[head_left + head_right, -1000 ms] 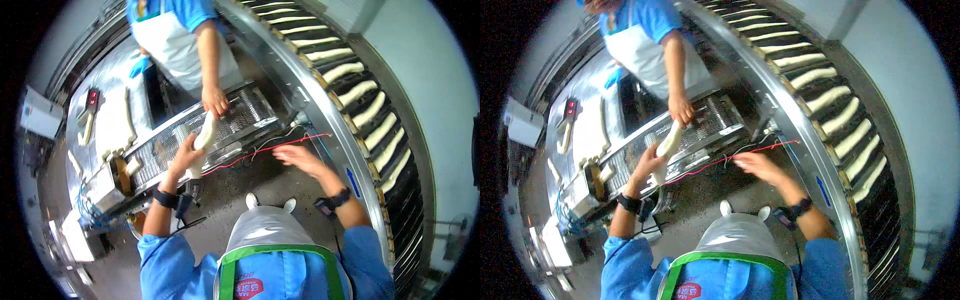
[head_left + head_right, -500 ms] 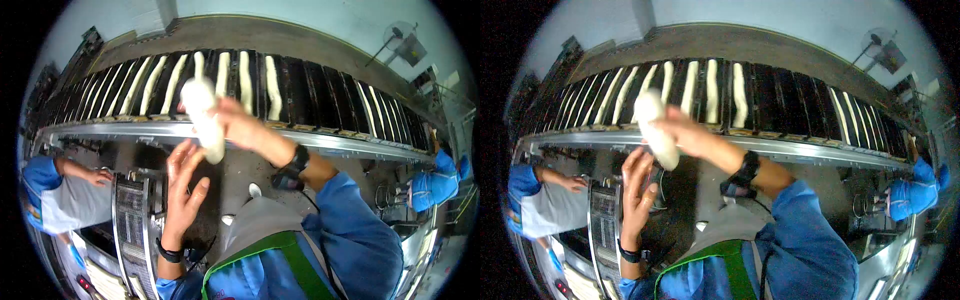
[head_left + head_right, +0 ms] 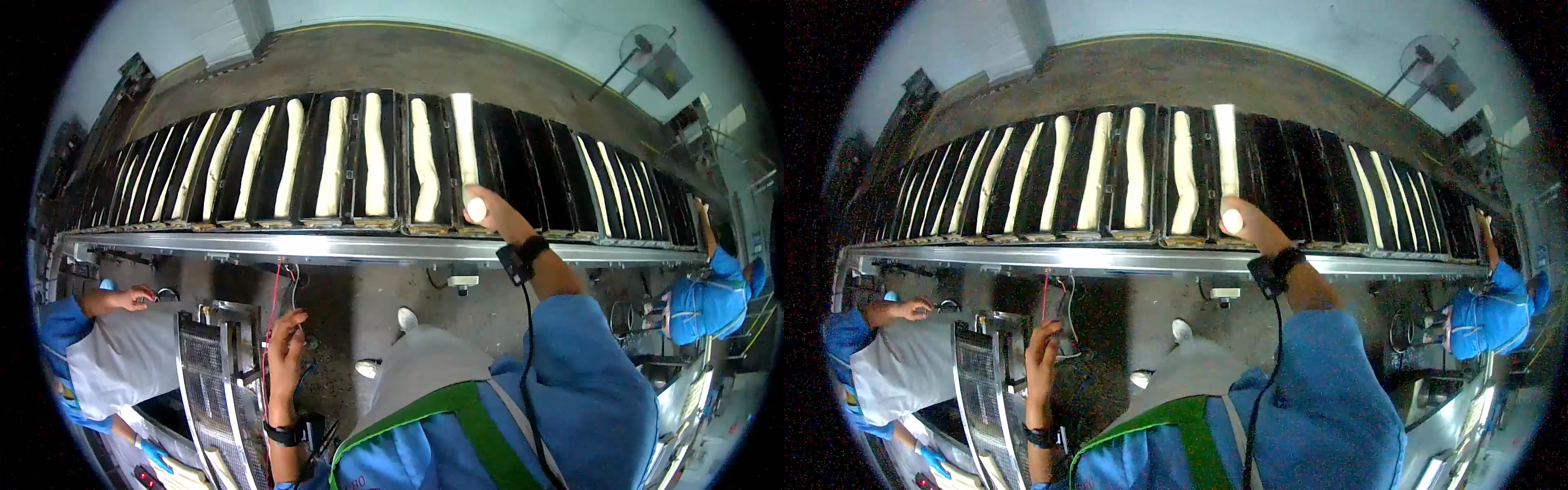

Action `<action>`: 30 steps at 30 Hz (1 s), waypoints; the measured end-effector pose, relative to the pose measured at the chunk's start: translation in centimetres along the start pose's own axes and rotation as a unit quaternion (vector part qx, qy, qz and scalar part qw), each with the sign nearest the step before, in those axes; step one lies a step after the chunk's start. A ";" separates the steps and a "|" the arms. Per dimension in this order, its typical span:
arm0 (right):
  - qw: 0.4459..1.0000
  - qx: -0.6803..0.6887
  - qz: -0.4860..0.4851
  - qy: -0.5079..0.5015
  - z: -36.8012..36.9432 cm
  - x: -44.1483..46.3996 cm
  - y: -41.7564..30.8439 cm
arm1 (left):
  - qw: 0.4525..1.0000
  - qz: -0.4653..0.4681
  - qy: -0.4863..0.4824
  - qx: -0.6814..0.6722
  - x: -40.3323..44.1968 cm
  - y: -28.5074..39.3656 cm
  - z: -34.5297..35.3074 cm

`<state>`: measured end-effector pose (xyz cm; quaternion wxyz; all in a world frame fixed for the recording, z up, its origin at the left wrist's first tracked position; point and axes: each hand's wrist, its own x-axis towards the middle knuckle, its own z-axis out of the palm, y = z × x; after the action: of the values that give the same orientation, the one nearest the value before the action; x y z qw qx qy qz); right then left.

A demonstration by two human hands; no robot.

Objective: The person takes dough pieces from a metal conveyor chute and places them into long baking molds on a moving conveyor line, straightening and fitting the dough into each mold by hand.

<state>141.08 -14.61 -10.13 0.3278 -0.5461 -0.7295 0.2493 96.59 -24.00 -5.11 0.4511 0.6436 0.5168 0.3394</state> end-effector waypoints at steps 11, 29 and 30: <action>0.849 0.445 0.284 -0.027 -2.5 -0.8 1.4 | 0.971 -0.143 0.191 -0.015 -10.8 -8.7 -5.8; 0.845 -0.415 0.285 -0.181 1.6 1.8 -3.3 | 0.564 -0.474 0.486 0.470 -41.9 -25.4 -20.5; 0.849 -0.424 0.269 -0.164 0.6 1.5 -1.4 | 0.553 -0.470 0.518 0.452 -41.5 -25.5 -21.3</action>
<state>139.47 -13.58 -9.24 -0.1400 -0.7580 -0.6320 0.0795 58.39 -57.91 -19.89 -0.1495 0.1416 0.9757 0.0752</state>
